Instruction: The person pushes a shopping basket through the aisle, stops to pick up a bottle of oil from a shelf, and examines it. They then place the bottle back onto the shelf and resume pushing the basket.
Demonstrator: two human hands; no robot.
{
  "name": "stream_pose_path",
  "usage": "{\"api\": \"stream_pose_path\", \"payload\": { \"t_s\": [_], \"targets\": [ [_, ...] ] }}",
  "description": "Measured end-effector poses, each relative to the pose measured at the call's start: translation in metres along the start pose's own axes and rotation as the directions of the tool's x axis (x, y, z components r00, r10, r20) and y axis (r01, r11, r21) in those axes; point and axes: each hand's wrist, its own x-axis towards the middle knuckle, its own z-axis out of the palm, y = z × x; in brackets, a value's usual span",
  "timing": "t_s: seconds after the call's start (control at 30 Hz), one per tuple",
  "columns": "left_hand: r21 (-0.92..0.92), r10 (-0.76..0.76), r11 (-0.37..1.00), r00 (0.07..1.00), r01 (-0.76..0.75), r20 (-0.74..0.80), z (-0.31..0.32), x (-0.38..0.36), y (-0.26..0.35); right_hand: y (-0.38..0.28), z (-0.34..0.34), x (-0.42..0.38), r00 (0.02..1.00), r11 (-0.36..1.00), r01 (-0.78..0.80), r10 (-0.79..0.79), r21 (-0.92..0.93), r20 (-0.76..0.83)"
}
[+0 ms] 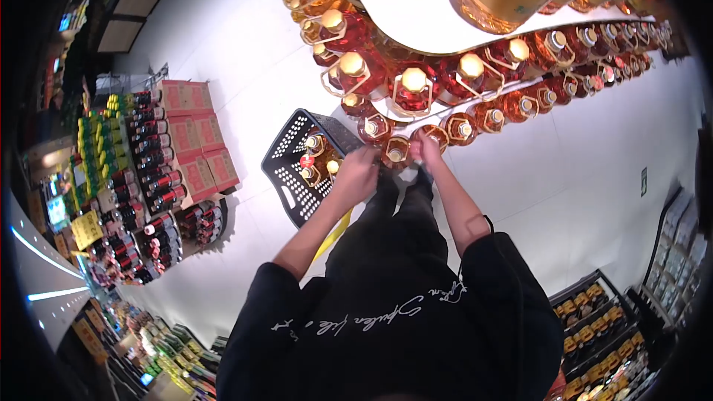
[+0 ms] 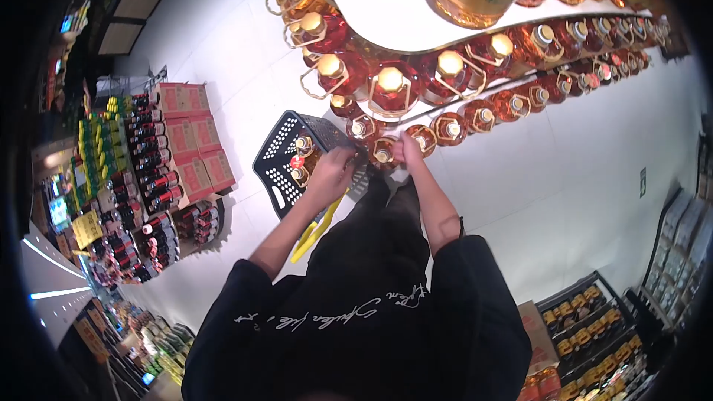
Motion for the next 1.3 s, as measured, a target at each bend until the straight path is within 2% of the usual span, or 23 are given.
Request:
{"api": "stream_pose_path", "payload": {
  "t_s": [0.07,0.13,0.17,0.2,0.27,0.37,0.47,0.53,0.6,0.7,0.77,0.8,0.87,0.9,1.0,1.03,1.13,1.23,1.3],
  "targets": [
    [0.006,-0.204,0.979,0.978,0.204,-0.036,0.018,-0.079,-0.035,0.023,-0.022,-0.036,0.999,0.992,-0.012,0.019,-0.125,0.051],
    [0.047,-0.441,0.897,0.898,0.44,0.002,0.014,-0.149,-0.04,0.049,-0.046,-0.061,0.997,0.951,-0.016,0.04,-0.308,0.072],
    [0.047,-0.454,0.89,0.891,0.454,-0.022,0.016,-0.184,-0.045,0.05,-0.05,-0.086,0.995,0.93,-0.021,0.055,-0.366,0.083],
    [0.083,-0.564,0.823,0.826,0.561,0.01,0.017,-0.215,-0.041,0.05,-0.055,-0.109,0.993,0.905,-0.027,0.073,-0.425,0.092],
    [0.063,-0.657,0.754,0.754,0.654,0.027,0.031,-0.27,-0.04,0.059,-0.068,-0.129,0.981,0.886,-0.039,0.122,-0.462,0.152],
    [0.038,-0.638,0.763,0.761,0.645,-0.121,0.039,-0.295,-0.016,0.056,-0.051,-0.157,0.925,0.714,0.304,-0.063,-0.631,0.375],
    [0.131,-0.717,0.63,0.638,0.766,-0.281,0.068,-0.308,-0.034,0.035,0.009,-0.186,0.854,0.595,0.394,0.045,-0.701,0.518],
    [0.025,-0.741,0.597,0.564,0.802,-0.364,0.073,-0.314,-0.05,0.02,0.058,-0.2,0.752,0.462,0.55,0.088,-0.696,0.653],
    [0.063,-0.715,0.592,0.559,0.804,-0.419,0.09,-0.327,-0.074,0.004,0.107,-0.218,0.572,0.289,0.787,-0.011,-0.546,0.82],
    [0.096,-0.781,0.515,0.513,0.852,-0.356,0.08,-0.315,-0.077,0.008,0.164,-0.224,0.441,0.201,0.875,0.044,-0.44,0.896],
    [0.215,-0.79,0.542,0.58,0.812,-0.199,0.064,-0.314,-0.09,0.026,0.19,-0.22,0.374,0.099,0.917,0.13,-0.387,0.918],
    [0.269,-0.788,0.561,0.605,0.783,-0.115,0.059,-0.314,-0.095,0.04,0.198,-0.217,0.388,0.124,0.902,0.189,-0.414,0.902],
    [0.294,-0.771,0.583,0.63,0.757,-0.093,0.058,-0.316,-0.099,0.072,0.207,-0.205,0.408,0.164,0.866,0.316,-0.473,0.856],
    [0.31,-0.762,0.592,0.642,0.744,-0.085,0.056,-0.317,-0.102,0.088,0.207,-0.2,0.43,0.087,0.884,0.233,-0.459,0.872],
    [0.283,-0.708,0.634,0.687,0.72,-0.163,0.051,-0.321,-0.101,0.113,0.216,-0.198,0.454,-0.059,0.891,0.118,-0.45,0.883],
    [0.265,-0.702,0.642,0.69,0.72,-0.174,0.049,-0.322,-0.102,0.119,0.222,-0.2,0.438,-0.12,0.896,0.081,-0.427,0.895],
    [0.233,-0.675,0.693,0.728,0.682,-0.12,0.041,-0.324,-0.113,0.138,0.245,-0.194,0.553,-0.136,0.833,0.199,-0.536,0.809],
    [0.224,-0.673,0.695,0.728,0.684,-0.135,0.037,-0.327,-0.123,0.151,0.268,-0.182,0.628,-0.417,0.775,0.418,-0.475,0.657],
    [0.236,-0.681,0.683,0.72,0.691,-0.136,0.034,-0.327,-0.131,0.154,0.277,-0.183,0.666,-0.521,0.727,0.378,-0.447,0.643]
  ]
}}
